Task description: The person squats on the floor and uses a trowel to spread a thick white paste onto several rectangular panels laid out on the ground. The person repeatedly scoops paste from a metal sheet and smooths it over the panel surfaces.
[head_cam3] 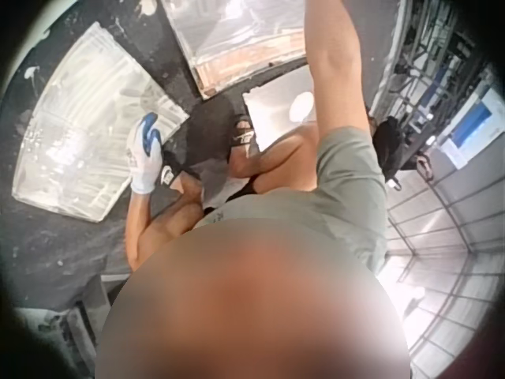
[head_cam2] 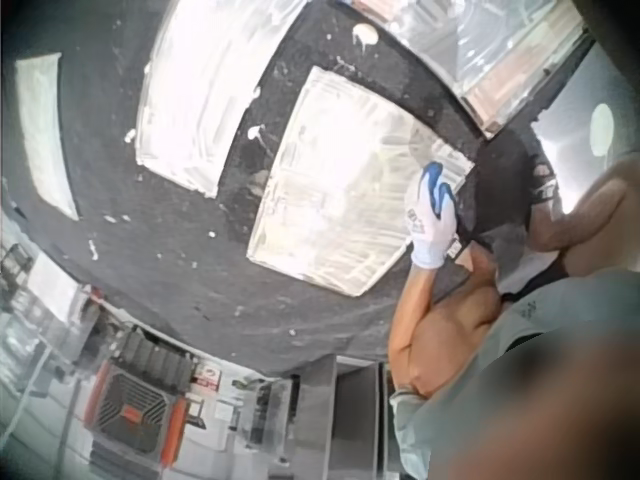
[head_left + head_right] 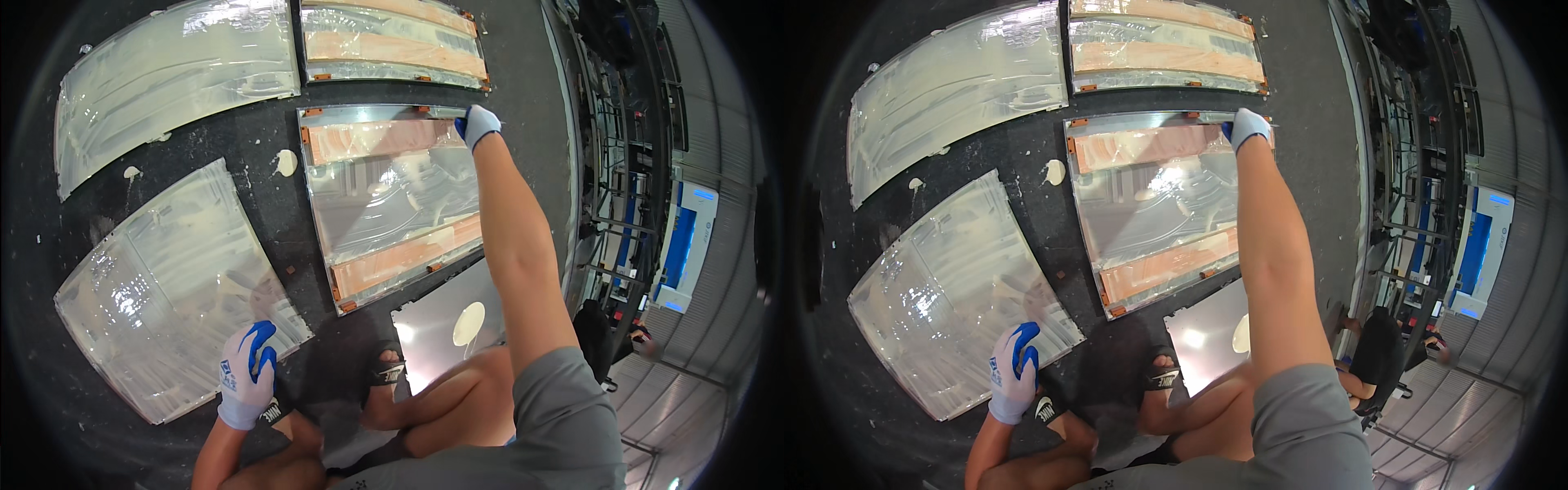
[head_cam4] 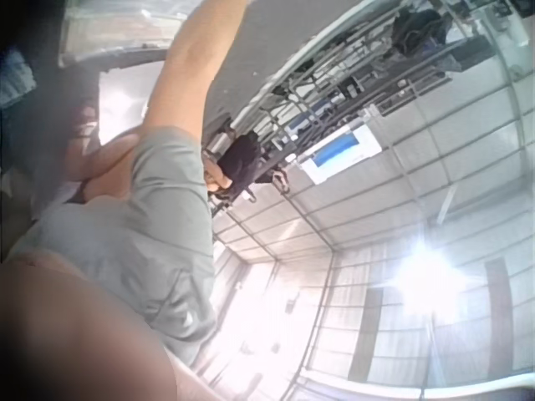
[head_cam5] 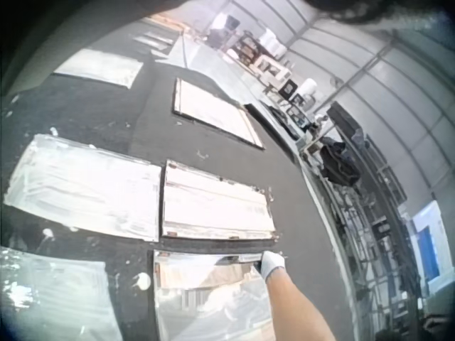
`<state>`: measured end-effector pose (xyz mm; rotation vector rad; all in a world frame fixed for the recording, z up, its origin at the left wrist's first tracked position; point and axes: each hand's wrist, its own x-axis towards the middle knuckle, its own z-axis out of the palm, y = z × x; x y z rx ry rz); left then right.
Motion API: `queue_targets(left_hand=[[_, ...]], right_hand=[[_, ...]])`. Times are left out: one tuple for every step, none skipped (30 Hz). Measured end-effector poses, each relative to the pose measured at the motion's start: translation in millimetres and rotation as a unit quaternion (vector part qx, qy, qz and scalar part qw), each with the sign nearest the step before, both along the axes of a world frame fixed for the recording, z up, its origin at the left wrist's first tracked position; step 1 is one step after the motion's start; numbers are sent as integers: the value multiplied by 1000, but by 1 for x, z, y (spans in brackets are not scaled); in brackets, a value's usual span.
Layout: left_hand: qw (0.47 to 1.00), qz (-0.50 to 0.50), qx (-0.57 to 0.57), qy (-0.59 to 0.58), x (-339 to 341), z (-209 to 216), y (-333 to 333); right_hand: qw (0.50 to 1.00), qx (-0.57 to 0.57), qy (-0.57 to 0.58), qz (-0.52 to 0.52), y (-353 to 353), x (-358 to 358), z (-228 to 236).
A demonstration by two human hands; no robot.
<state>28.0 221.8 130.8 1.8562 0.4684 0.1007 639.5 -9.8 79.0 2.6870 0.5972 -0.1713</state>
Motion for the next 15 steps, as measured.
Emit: queue_targets(left_hand=[[1000,-7,4,-2,0,0,0],[1000,-9,10,-6,0,0,0],[1000,-9,20,-15,0,-1,0],[1000,-7,10,-11,0,-1,0],[1000,-3,1,-11,1,-2,0],[1000,-1,-10,-11,1,-3,-1],[1000,-4,-9,-10,1,-4,-1],[1000,-4,-8,-10,0,-4,-1],[1000,-5,-5,-11,0,-6,-2],[1000,-3,-11,-12,0,-7,-2],[1000,-1,-17,-12,-1,-7,-3],[1000,1,-23,-10,-1,-8,-4],[1000,0,-15,-9,-2,-8,-5],[1000,-1,-5,-8,-2,-8,-6],[1000,-2,5,-6,-2,-8,-7]], right_hand=[[1000,-1,-13,5,3,-4,3],[998,25,-40,48,4,-10,5],[999,10,-27,28,5,-16,7],[998,21,-30,52,4,-23,9],[998,5,-29,54,2,-30,11],[998,-39,-21,41,-1,-37,13],[962,245,38,-115,-5,-43,17],[827,475,100,-283,-10,-49,22],[603,655,163,-425,-15,-54,30],[622,632,161,-433,-20,-57,39],[636,605,171,-447,-25,-59,49],[648,574,157,-475,-30,-61,61],[733,495,146,-443,-35,-61,72],[800,420,135,-406,-40,-60,83],[884,316,110,-325,-44,-59,92]])
